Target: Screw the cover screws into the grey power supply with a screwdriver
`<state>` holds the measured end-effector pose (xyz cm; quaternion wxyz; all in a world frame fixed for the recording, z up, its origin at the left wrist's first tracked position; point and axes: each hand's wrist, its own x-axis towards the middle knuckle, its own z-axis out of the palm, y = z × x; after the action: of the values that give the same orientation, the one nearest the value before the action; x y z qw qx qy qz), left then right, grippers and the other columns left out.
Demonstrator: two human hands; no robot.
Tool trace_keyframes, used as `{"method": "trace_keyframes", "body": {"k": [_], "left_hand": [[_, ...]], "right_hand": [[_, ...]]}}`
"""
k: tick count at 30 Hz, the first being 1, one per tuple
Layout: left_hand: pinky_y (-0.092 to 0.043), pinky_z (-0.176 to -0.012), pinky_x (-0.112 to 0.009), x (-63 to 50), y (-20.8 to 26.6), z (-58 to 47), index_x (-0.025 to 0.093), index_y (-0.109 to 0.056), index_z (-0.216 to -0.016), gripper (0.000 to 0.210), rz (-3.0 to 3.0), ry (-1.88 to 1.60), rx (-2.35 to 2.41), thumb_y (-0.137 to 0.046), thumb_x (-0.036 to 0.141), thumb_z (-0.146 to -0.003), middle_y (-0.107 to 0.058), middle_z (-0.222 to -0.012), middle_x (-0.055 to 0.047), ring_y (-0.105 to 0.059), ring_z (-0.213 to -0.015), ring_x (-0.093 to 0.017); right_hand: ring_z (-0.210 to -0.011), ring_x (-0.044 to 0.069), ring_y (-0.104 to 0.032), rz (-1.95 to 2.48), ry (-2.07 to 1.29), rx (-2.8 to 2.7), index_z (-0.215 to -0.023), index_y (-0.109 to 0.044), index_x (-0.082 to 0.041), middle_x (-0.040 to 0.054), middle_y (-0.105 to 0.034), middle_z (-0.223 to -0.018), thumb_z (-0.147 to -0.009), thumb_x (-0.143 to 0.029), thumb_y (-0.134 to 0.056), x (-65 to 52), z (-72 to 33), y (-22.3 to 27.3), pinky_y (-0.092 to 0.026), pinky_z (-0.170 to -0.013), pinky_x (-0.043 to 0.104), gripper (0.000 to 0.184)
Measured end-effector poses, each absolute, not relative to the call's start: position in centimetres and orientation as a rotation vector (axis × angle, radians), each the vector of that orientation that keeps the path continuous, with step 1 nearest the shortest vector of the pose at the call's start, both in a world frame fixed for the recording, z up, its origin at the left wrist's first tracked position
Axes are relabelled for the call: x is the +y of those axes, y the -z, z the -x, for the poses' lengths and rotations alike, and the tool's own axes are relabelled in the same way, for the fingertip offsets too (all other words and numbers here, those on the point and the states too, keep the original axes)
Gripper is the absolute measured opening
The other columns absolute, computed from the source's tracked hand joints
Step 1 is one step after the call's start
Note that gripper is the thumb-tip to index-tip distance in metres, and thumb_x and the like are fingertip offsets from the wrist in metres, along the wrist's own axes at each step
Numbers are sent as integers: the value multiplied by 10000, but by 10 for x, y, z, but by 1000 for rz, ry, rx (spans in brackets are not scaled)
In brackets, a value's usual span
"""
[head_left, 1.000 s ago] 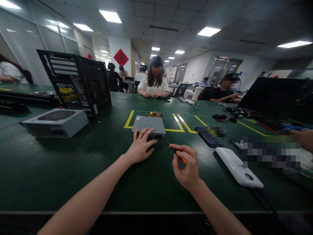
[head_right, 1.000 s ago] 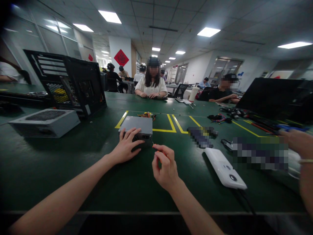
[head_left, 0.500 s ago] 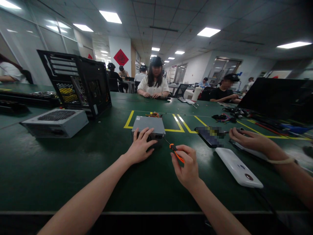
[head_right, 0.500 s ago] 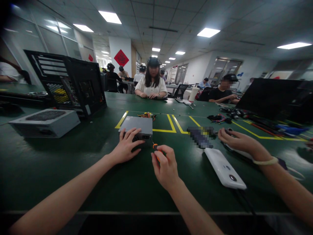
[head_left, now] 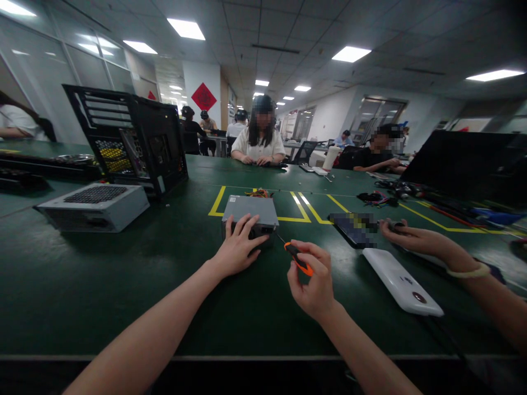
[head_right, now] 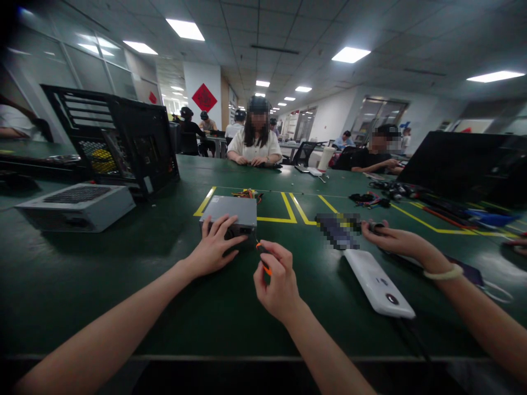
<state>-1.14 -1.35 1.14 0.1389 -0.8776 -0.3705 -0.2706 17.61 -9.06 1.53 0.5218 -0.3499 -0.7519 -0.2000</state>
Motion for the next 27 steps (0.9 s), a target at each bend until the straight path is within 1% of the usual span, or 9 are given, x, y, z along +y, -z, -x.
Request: {"method": "trace_keyframes", "body": {"k": [3,5,7,10,13,16,19,23,27], "left_hand": [[-13,-996,-600,-15,-12,8,339,-503,-1159,406,2511,773,-1063,-553,311,-757,-187,-1411,-78,-126,-1294,-318],[-17,-992,-606,-16,-12,6,347,-485,-1177,422,2499,760,-1059,-551,316,-761,-179,-1415,-81,-123,-1296,-320],[-28,-991,-607,-16,-11,5,356,-465,-1194,441,2486,752,-1060,-549,314,-763,-182,-1415,-81,-130,-1294,-321],[-43,-988,-609,-15,-10,3,370,-434,-1219,463,2465,743,-1064,-537,307,-772,-193,-1412,-85,-150,-1288,-322],[-49,-984,-613,-15,-9,2,376,-409,-1236,479,2451,732,-1069,-528,305,-778,-214,-1401,-96,-172,-1280,-321],[-52,-982,-615,-16,-9,1,382,-398,-1243,490,2439,734,-1078,-528,298,-778,-229,-1394,-94,-185,-1273,-320],[-57,-982,-616,-16,-9,0,384,-394,-1246,500,2433,741,-1084,-530,285,-776,-240,-1389,-85,-192,-1267,-321],[-60,-981,-617,-16,-9,0,388,-389,-1248,499,2428,739,-1089,-525,288,-779,-245,-1385,-85,-195,-1265,-318],[-64,-982,-613,-16,-9,0,391,-384,-1249,496,2422,732,-1095,-522,300,-781,-243,-1384,-87,-194,-1267,-314]], "right_hand": [[-961,209,-522,900,487,-1808,-1050,-392,-229,87,-479,-1033,-718,-71,-556,-90,-177,-14,-519,-728,398,403],[-933,197,-536,886,479,-1818,-1051,-395,-234,76,-498,-1008,-730,-58,-533,-89,-178,-13,-524,-716,385,391],[-948,199,-536,841,466,-1825,-1078,-377,-222,87,-502,-1018,-727,-33,-510,-89,-178,-14,-523,-729,395,420],[-954,209,-530,857,473,-1811,-1078,-378,-209,96,-503,-1021,-716,-45,-532,-90,-177,-14,-518,-739,412,427],[-931,196,-534,887,492,-1804,-1048,-399,-214,84,-513,-995,-715,-43,-549,-89,-178,-15,-521,-728,388,403],[-950,195,-530,844,477,-1815,-1068,-383,-207,91,-513,-1009,-716,-16,-522,-89,-178,-14,-519,-737,387,424],[-954,210,-523,853,502,-1802,-1073,-378,-194,104,-502,-1017,-703,-47,-558,-89,-178,-15,-516,-739,403,437],[-908,195,-531,893,537,-1772,-1033,-398,-216,80,-511,-973,-712,-48,-556,-91,-177,-17,-518,-710,383,395],[-970,209,-524,833,523,-1766,-1075,-363,-206,100,-490,-1036,-704,-17,-523,-92,-176,-19,-509,-747,414,446]]}}
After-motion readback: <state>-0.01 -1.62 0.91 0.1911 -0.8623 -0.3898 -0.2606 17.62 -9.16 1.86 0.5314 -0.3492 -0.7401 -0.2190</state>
